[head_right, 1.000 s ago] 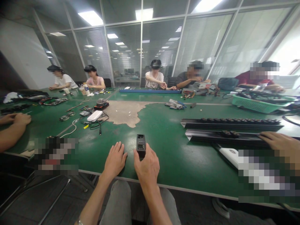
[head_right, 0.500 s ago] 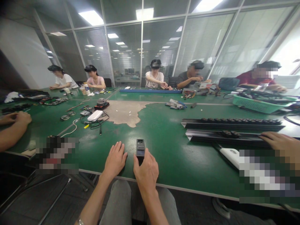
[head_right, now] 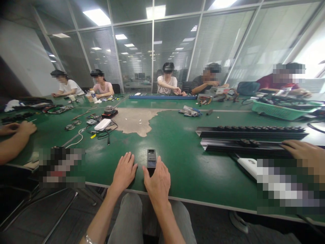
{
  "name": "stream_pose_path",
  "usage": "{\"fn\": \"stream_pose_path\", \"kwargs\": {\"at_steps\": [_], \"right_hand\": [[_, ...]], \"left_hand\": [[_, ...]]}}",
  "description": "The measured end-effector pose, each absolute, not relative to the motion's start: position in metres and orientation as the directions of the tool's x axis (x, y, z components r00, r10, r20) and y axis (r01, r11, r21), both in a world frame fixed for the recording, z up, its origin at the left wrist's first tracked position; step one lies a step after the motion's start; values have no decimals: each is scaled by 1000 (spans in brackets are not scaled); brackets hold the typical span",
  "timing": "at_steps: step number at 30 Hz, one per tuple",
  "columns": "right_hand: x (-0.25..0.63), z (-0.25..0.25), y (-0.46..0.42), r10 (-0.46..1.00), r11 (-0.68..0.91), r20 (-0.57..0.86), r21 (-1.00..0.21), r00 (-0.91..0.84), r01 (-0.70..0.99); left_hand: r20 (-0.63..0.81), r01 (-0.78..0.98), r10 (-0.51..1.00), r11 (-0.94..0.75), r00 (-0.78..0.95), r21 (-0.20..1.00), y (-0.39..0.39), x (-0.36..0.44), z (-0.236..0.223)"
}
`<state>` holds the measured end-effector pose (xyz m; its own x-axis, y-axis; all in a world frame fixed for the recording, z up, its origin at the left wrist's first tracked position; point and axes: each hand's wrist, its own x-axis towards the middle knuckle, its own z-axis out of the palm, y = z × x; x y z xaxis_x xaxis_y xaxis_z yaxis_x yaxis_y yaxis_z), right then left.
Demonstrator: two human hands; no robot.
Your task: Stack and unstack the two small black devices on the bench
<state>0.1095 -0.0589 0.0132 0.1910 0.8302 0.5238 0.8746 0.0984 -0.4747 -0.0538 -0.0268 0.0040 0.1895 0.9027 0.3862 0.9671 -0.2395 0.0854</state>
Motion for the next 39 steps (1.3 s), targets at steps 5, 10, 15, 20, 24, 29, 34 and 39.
{"fn": "stream_pose_path", "kwargs": {"at_steps": [5,10,15,20,24,29,34,39], "right_hand": [[108,13,-60,854,67,486,-456,185,887],[101,17,-57,866,30,462,-428,190,903],[98,16,-55,855,35,480,-430,196,902],[98,17,-55,841,51,501,-451,205,891],[98,34,-52,831,49,502,-495,239,867],[115,57,-48,792,68,533,-561,297,825],[142,46,-49,798,0,500,-556,335,831],[153,22,-51,827,-75,438,-534,351,842]], "left_hand": [[384,963,903,-250,192,105,-26,-55,3],[381,966,906,-237,183,100,-26,-55,2],[371,967,910,-236,187,92,-26,-54,3],[376,967,908,-238,187,94,-26,-55,2],[368,967,913,-231,178,106,-26,-55,3],[370,966,913,-230,172,118,-27,-54,5],[364,966,915,-229,173,117,-27,-54,4],[362,966,914,-234,181,108,-27,-55,4]]}}
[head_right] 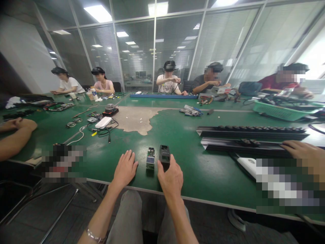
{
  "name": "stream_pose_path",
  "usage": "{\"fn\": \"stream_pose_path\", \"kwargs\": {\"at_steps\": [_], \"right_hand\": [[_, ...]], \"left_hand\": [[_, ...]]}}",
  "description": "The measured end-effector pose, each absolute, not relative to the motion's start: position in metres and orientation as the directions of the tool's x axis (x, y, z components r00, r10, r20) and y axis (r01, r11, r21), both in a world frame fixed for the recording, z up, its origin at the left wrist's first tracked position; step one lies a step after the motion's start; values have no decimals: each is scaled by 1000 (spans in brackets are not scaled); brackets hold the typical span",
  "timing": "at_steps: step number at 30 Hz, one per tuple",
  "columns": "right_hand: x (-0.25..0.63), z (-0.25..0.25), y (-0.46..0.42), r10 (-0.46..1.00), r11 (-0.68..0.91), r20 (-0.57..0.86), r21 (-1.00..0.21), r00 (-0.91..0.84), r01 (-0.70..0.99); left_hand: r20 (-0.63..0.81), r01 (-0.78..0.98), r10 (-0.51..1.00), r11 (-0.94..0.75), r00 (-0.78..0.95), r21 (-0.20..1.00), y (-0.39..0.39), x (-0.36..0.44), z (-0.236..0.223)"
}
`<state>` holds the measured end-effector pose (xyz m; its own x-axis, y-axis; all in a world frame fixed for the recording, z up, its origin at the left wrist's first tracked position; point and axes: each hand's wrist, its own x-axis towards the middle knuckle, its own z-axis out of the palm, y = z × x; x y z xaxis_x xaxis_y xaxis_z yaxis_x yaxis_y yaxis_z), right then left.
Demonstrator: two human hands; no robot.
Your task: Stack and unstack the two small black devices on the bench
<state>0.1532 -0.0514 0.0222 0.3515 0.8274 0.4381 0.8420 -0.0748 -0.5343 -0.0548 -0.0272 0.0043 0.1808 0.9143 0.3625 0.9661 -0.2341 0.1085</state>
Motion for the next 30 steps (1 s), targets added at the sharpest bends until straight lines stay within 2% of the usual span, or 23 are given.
{"fn": "stream_pose_path", "kwargs": {"at_steps": [7,18,30], "right_hand": [[156,10,-51,843,-75,419,-531,338,844],[157,0,-55,825,-2,486,-505,286,863],[157,0,-56,816,3,486,-546,313,838]], "left_hand": [[372,965,910,-239,185,105,-28,-55,5],[361,967,914,-234,183,104,-27,-54,4],[342,970,921,-229,187,85,-26,-52,6]]}}
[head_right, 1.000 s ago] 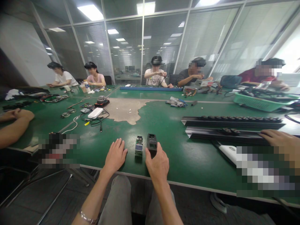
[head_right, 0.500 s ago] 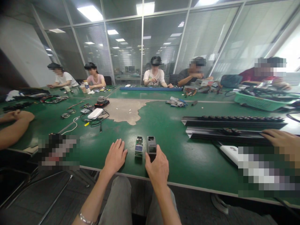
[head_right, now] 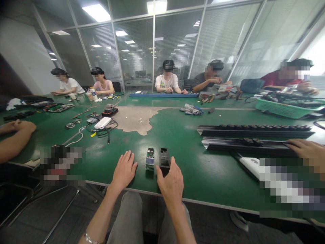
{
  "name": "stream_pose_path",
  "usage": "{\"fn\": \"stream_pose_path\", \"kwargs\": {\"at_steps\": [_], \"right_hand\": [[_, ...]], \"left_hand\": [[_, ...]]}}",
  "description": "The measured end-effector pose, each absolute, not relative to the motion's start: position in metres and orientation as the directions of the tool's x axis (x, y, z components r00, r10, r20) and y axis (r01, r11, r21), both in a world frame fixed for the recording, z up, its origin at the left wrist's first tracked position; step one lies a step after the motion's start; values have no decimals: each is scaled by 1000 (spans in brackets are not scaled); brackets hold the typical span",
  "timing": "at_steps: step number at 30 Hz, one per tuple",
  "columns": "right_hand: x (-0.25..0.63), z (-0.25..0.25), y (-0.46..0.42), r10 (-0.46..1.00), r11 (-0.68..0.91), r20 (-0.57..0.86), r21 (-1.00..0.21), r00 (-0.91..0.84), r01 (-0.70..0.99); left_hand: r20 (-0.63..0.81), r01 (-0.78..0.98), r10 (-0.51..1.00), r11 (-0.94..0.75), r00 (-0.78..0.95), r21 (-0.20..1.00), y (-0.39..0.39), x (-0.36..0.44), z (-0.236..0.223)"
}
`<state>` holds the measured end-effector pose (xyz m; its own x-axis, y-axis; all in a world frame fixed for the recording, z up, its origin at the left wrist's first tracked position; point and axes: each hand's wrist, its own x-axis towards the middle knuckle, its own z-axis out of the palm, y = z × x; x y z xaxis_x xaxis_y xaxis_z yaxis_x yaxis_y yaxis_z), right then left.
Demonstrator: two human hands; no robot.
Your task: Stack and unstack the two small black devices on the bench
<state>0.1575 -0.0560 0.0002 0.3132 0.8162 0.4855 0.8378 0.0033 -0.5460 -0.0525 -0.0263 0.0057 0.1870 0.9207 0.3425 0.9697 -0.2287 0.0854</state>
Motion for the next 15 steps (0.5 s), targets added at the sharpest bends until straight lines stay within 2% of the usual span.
{"fn": "stream_pose_path", "kwargs": {"at_steps": [15], "right_hand": [[157,1,-57,827,8,482,-523,288,852]], "left_hand": [[346,970,920,-228,186,84,-27,-55,5]]}}
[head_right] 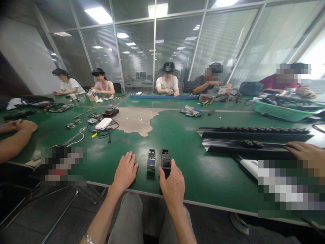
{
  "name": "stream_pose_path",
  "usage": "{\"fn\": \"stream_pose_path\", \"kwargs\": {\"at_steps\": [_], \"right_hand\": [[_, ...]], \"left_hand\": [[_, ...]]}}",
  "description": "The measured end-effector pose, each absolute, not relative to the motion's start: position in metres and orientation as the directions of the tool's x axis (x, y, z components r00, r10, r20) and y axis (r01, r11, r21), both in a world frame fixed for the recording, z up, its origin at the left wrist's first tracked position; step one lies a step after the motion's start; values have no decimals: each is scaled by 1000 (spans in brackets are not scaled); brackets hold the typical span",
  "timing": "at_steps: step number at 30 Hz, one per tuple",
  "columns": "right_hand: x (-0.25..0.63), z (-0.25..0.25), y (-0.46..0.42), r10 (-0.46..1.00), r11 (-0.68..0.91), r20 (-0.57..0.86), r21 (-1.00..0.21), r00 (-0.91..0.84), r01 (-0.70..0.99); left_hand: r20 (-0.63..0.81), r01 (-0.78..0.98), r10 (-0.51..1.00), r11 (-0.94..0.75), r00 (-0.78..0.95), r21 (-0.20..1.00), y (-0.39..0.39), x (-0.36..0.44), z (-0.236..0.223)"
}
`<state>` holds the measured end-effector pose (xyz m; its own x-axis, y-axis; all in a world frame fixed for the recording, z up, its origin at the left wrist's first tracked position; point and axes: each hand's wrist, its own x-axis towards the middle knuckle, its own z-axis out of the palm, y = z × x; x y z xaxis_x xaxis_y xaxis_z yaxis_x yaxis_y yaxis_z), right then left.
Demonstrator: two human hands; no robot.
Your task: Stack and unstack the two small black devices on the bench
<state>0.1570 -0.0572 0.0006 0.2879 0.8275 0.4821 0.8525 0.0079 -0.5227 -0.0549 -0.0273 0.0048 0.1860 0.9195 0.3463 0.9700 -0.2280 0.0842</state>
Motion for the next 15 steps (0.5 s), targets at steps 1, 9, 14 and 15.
{"fn": "stream_pose_path", "kwargs": {"at_steps": [1,9,14,15], "right_hand": [[157,2,-57,825,0,478,-532,301,847],[144,32,-60,748,39,543,-611,382,791],[123,48,-56,759,97,568,-580,317,809],[118,49,-55,768,89,560,-573,310,815]], "left_hand": [[346,970,920,-227,185,85,-27,-55,5],[337,971,925,-218,176,93,-27,-55,6],[352,971,921,-215,167,101,-28,-54,7],[354,971,920,-216,167,104,-28,-54,7]]}}
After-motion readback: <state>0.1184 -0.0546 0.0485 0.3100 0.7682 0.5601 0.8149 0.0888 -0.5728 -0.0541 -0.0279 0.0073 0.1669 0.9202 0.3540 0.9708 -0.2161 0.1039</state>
